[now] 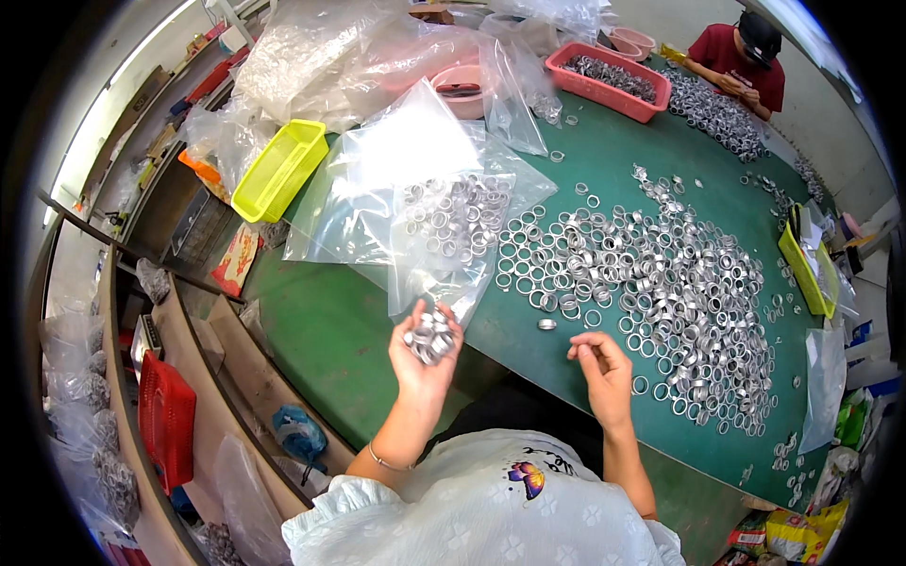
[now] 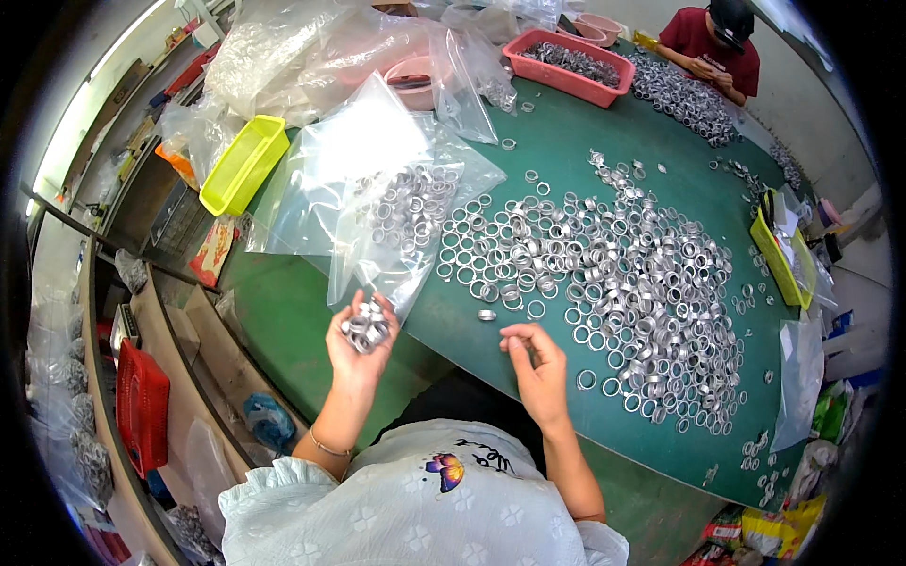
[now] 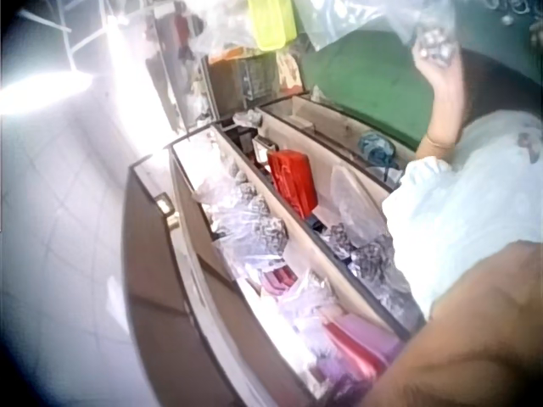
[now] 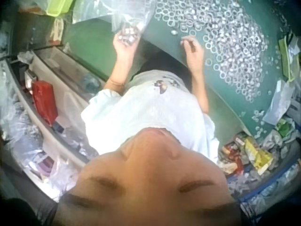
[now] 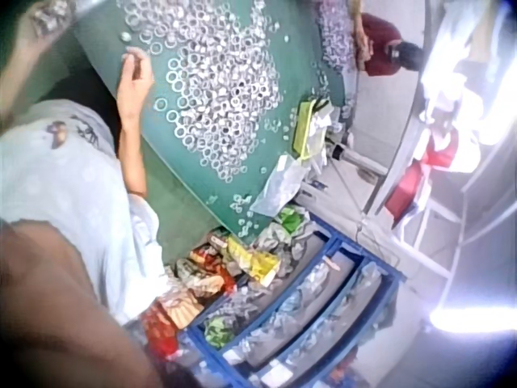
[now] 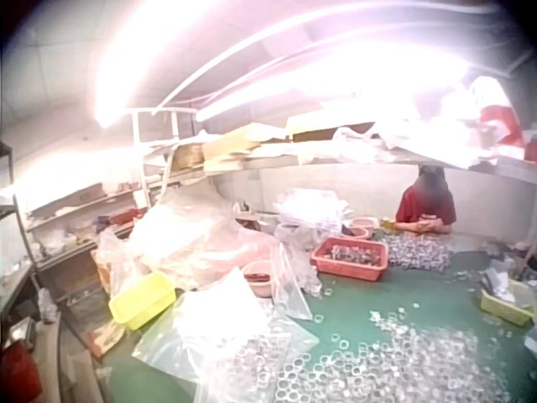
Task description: The person sorts through a large pile of small metal ring-like parts on a green table by hand, picking up individual rings to check them and then placing them into stacks or bags.
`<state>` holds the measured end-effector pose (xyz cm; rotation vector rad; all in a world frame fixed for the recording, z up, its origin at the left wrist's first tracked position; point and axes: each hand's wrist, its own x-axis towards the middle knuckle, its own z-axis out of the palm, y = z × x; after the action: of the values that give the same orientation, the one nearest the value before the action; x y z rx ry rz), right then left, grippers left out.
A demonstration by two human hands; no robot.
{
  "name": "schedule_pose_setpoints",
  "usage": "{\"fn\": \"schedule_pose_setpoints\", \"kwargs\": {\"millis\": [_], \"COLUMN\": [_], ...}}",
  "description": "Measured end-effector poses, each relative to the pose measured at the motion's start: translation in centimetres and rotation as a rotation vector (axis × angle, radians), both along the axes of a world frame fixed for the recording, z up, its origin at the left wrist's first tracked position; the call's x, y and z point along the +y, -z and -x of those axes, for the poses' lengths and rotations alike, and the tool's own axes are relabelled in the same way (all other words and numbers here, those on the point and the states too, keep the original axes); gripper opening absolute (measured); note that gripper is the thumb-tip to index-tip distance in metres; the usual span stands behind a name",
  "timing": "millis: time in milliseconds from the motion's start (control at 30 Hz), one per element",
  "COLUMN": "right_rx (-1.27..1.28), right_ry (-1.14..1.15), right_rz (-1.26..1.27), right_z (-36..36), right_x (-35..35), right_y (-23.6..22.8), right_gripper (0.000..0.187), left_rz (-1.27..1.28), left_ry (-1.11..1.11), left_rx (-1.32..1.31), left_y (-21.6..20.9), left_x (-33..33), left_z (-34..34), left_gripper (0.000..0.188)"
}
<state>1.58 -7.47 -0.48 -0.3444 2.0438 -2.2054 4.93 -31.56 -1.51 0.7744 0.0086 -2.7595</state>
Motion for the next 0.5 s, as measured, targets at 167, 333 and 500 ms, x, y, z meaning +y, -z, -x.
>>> {"fn": "schedule_pose_setpoints", "kwargs": {"millis": [167, 333, 500], "right_rx": [-0.019, -0.208, -0.138], "right_ry": [-0.028, 0.010, -0.033], "right_rz": [-0.024, 0.056, -0.121], "right_z": [-0.7, -1.5, -1.3], "right_x": [1.0, 2.2, 3.8], "right_y": [0.3, 0.0, 0.1], "right_gripper": [0.012, 0.013, 0.013], "left_rz": [0.031, 0.098, 0.513], "left_ry": [-0.026, -0.097, 0.036], "left_rx": [0.011, -0.173, -0.001], "left_y": [-0.5, -0.1, -3.2], "left_x": [-3.0, -3.3, -3.7], "left_z": [1.7, 4.6, 12.1], "left_gripper": [0.030, 0.028, 0.034]}}
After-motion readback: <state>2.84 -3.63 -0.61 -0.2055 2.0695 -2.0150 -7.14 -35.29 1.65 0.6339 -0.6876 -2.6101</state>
